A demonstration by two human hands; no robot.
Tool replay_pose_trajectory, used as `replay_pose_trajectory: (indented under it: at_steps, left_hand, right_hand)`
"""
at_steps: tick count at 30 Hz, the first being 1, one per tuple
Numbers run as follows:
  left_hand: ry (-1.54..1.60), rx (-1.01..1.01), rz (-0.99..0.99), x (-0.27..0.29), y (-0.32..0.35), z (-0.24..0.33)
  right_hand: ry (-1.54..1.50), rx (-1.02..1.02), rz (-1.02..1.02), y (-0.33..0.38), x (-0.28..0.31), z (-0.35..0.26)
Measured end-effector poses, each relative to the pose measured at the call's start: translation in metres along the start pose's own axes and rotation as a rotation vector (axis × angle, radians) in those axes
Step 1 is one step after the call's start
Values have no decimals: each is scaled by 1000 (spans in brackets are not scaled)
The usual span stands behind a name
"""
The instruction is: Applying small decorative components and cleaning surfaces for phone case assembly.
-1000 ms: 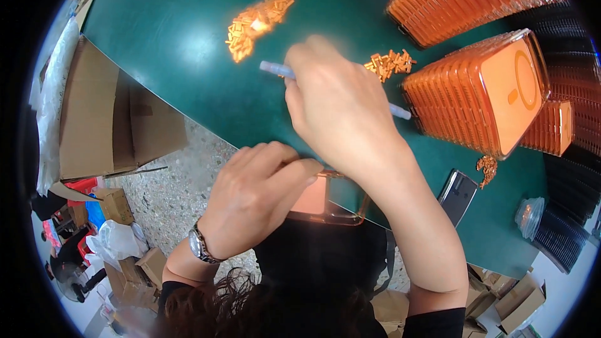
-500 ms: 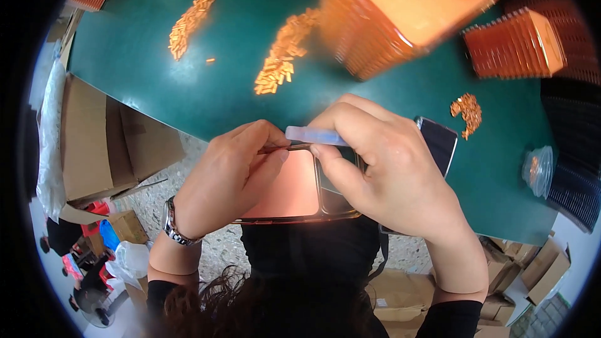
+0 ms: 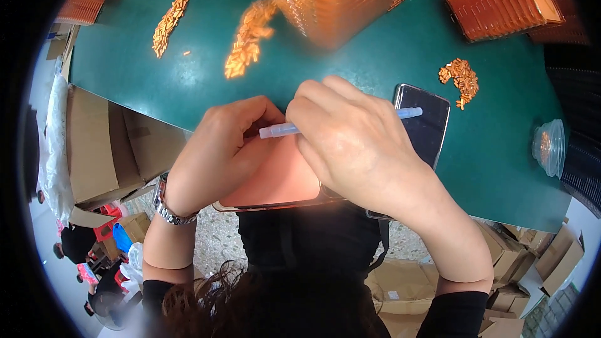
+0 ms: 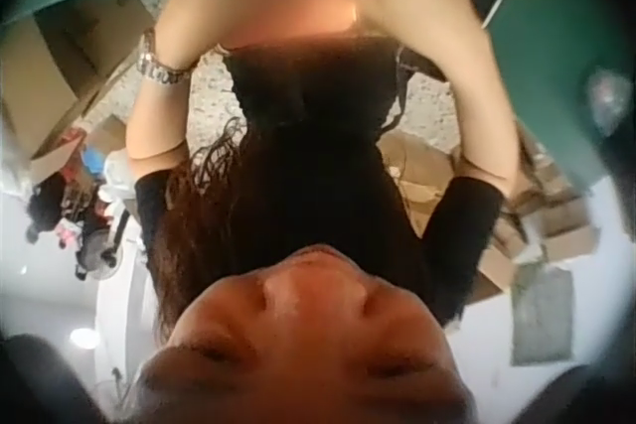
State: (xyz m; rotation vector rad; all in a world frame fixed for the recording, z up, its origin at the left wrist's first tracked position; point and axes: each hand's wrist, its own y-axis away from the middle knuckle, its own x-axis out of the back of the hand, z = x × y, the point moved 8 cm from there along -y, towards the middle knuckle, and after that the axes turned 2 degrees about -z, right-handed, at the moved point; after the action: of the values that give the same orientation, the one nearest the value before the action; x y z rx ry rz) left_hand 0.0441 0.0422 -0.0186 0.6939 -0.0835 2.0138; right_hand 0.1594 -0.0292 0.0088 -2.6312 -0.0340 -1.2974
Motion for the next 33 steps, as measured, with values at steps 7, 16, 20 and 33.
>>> replay_pose_trajectory:
  at_steps: [7, 16, 20, 33]
  left_hand:
    - [-83, -28, 28, 0, -2, -3]
    - [-148, -52, 31, -4, -5, 1]
    - [-222, -59, 49, -9, -4, 6]
    - [-247, -57, 54, -11, 5, 8]
  right_hand:
    - [-18, -82, -12, -6, 0, 4]
    - [26, -80, -202, -8, -5, 17]
    - [0, -99, -119, 5, 11, 18]
    - [380, -36, -87, 18, -9, -6]
